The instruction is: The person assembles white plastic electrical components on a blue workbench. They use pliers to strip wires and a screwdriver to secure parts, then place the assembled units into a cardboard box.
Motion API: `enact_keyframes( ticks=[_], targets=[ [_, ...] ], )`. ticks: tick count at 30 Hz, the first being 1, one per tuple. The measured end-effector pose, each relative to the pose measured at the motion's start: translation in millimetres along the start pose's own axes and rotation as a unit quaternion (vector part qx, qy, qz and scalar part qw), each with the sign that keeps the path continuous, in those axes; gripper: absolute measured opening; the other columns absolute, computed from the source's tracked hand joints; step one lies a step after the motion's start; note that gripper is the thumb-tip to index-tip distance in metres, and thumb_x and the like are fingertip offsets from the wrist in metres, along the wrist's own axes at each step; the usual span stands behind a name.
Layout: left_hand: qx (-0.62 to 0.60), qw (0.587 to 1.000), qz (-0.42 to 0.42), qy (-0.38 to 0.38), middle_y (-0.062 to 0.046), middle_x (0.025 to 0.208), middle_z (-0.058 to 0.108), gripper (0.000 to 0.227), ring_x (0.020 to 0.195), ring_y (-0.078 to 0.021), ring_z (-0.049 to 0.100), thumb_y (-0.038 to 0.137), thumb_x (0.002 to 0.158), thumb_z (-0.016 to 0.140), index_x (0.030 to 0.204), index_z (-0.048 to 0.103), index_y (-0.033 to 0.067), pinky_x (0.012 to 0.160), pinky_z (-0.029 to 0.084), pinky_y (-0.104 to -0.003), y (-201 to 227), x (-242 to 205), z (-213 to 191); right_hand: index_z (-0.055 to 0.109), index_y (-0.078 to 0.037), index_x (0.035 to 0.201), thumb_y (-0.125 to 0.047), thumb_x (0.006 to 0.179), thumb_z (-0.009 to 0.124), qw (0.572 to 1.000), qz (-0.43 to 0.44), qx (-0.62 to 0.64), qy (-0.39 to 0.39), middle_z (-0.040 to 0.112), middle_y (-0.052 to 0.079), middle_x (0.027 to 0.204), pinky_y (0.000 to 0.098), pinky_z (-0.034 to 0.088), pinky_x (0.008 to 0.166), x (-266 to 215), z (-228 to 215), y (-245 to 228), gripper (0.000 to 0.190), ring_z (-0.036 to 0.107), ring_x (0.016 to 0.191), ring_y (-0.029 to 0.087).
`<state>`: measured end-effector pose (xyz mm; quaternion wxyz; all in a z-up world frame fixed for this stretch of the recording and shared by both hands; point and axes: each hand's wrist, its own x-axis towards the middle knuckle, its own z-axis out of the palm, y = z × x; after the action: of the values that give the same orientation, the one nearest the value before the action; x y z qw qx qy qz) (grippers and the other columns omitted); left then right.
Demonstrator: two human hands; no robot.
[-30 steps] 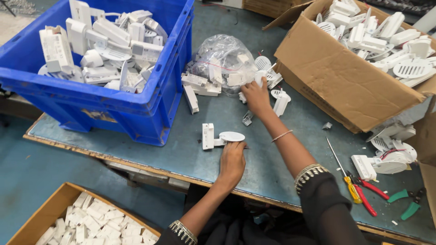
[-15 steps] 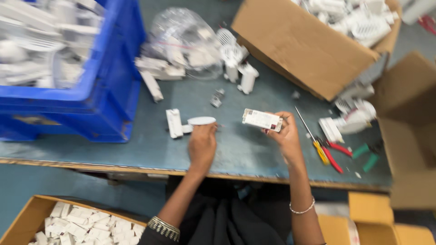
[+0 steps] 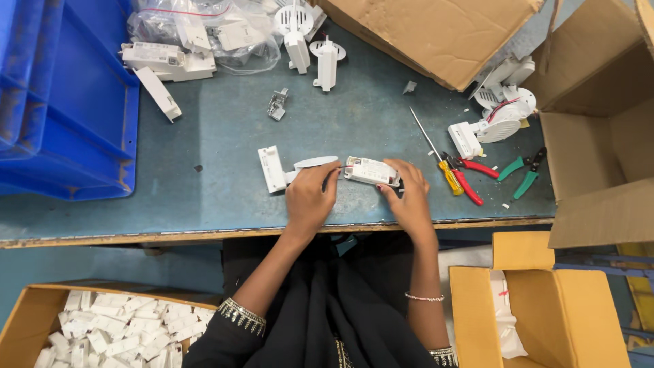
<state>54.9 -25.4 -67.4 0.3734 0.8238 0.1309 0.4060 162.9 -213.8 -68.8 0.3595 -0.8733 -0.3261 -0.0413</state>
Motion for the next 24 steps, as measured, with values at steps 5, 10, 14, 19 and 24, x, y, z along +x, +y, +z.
enact_keyframes(
  ticks=[5,10,14,19,24],
  targets=[
    [-0.023,0.999,0.016,-0.022,-0.009,0.098,0.078,0.016,0.088,-0.0273,0.074,0.011,0.09,0.076,0.105,0.078,0.0074,0.077,0.057,-0.037,-6,0,0,0.066,-0.013,0.131,-0.018,0.084,0.076,0.997,-0.039,0.02,-0.057,0.061,0.008,0.14,0.046,0.03,0.114,-5,-24,-12,0.048,0.053,0.132,0.03],
    [-0.039,0.998,0.022,-0.039,-0.009,0.097,0.078,0.016,0.086,-0.0258,0.075,0.013,0.09,0.076,0.105,0.078,0.0078,0.076,0.058,-0.036,-5,-1,1,0.075,-0.01,0.115,-0.013,0.088,0.074,0.995,-0.031,0.081,0.042,0.07,0.009,0.126,0.0403,0.042,0.108,-9,-5,-43,0.027,0.061,0.122,0.028],
    [-0.041,0.998,0.02,-0.037,-0.01,0.095,0.078,0.015,0.085,-0.0265,0.075,0.013,0.09,0.077,0.104,0.078,0.0077,0.074,0.058,-0.036,-4,-1,1,0.075,-0.005,0.106,-0.008,0.091,0.071,0.982,0.016,0.169,0.083,0.073,0.011,0.115,0.035,0.049,0.1,0,25,-53,0.016,0.067,0.112,0.026],
    [-0.074,0.996,-0.011,-0.041,-0.009,0.093,0.078,0.014,0.082,-0.0246,0.075,0.013,0.09,0.077,0.103,0.078,0.0078,0.07,0.057,-0.034,-2,-1,-2,0.072,-0.002,0.095,-0.004,0.09,0.069,0.975,0.01,0.215,0.063,0.074,0.01,0.109,0.0343,0.05,0.1,8,32,-43,0.006,0.069,0.108,0.024],
    [-0.103,0.993,-0.027,-0.056,-0.008,0.091,0.077,0.013,0.081,-0.0224,0.075,0.013,0.089,0.076,0.101,0.077,0.0073,0.068,0.056,-0.033,-3,-1,-3,0.074,-0.002,0.093,-0.004,0.086,0.073,0.979,-0.018,0.204,-0.012,0.073,0.011,0.113,0.0349,0.049,0.098,7,25,-33,0.008,0.067,0.11,0.024]
  ],
)
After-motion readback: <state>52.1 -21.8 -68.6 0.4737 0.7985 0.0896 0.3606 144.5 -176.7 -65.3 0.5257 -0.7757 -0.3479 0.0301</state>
